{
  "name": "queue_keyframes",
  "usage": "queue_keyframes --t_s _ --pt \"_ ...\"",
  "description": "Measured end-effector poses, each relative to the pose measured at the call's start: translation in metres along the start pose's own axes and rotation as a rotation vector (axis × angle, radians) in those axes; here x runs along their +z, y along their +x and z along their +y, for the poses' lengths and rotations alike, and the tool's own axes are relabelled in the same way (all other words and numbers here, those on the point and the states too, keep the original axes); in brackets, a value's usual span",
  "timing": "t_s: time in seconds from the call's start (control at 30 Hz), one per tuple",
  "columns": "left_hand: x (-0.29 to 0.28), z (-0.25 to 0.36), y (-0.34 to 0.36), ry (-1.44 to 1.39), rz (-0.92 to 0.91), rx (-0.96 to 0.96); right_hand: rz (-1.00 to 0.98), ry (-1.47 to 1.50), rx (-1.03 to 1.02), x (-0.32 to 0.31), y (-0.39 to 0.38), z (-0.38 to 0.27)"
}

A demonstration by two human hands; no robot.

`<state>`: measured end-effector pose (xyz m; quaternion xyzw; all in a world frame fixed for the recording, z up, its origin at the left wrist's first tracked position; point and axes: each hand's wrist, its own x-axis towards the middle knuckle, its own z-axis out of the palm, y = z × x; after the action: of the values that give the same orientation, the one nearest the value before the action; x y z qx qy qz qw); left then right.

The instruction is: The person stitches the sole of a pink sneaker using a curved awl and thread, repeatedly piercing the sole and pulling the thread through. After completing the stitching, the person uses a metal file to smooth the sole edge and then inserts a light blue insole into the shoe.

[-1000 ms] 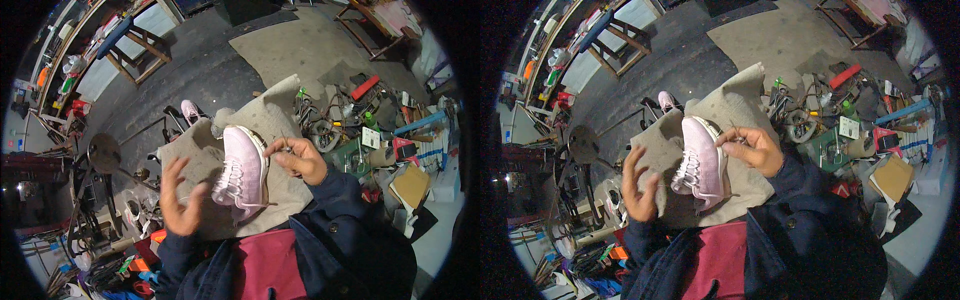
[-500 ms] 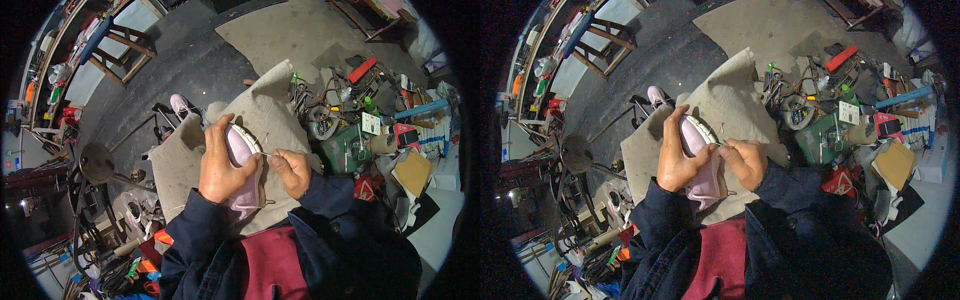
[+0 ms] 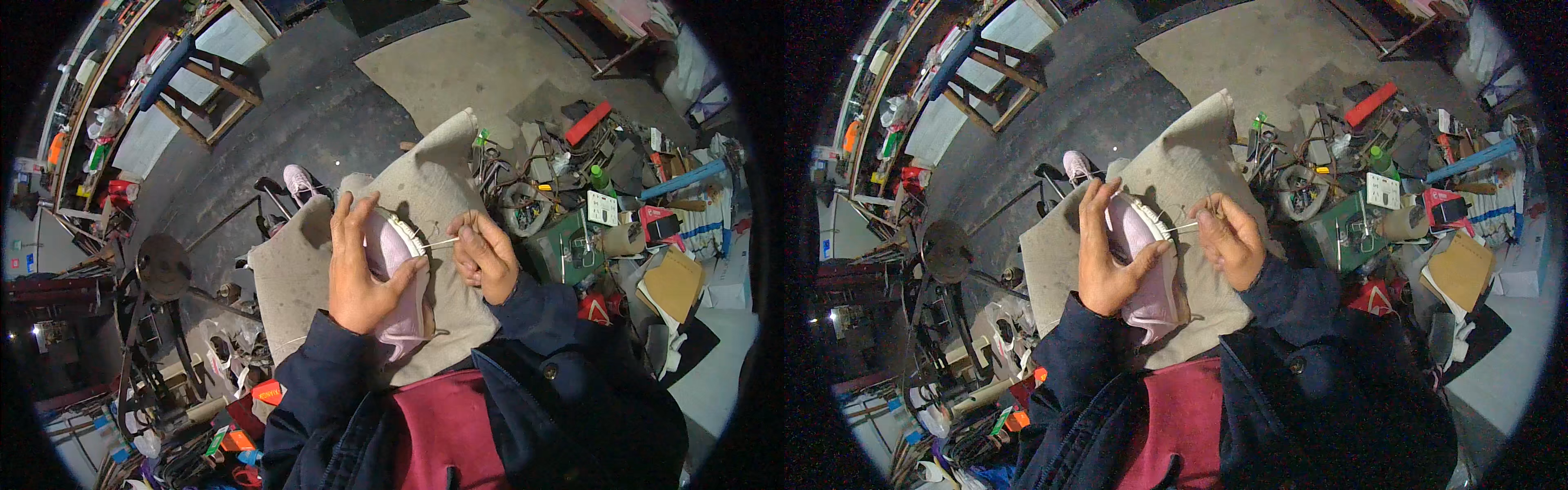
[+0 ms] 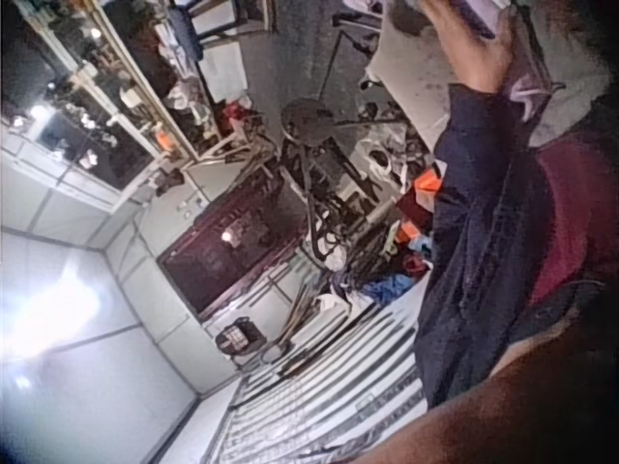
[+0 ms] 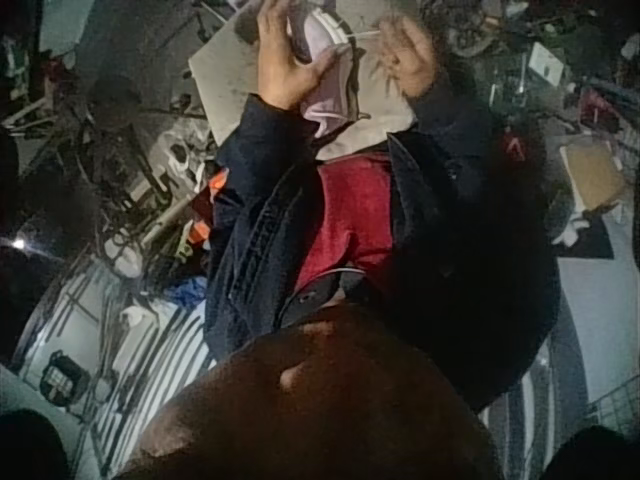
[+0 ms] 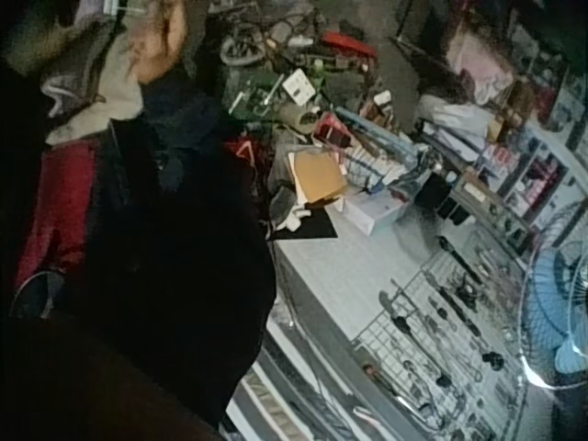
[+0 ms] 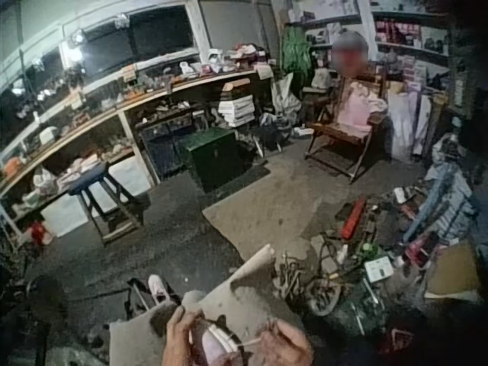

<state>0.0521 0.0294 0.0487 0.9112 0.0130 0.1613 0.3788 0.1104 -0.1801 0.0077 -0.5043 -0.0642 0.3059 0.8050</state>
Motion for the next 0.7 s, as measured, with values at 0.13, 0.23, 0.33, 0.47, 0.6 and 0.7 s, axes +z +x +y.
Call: queue_keyframes --t_s 0.13,0.23,0.33,0.47,0.6,0.7 --pt "-0.003 0.002 -0.006 -0.007 0.025 0.001 0.036 0.045 0.06 0.0 -0.002 -0.004" --pt "-0.005 0.002 -0.005 -0.006 0.034 0.056 0.095 0.21 0.06 0.0 -0.005 -0.005" --pt "-0.007 0.002 -0.001 0.09 0.028 0.19 0.139 0.279 0.042 0.002 -0.009 -0.004" --pt "-0.006 0.007 0.006 0.096 -0.026 0.281 0.132 0.178 -0.033 0.01 -0.016 -0.006" --pt "-0.002 0.011 0.01 0.157 -0.094 0.294 0.067 -0.07 -0.062 0.016 -0.026 -0.018" --pt "0.0 0.009 0.013 0.137 -0.064 0.315 0.08 -0.097 -0.049 0.018 -0.028 -0.023"
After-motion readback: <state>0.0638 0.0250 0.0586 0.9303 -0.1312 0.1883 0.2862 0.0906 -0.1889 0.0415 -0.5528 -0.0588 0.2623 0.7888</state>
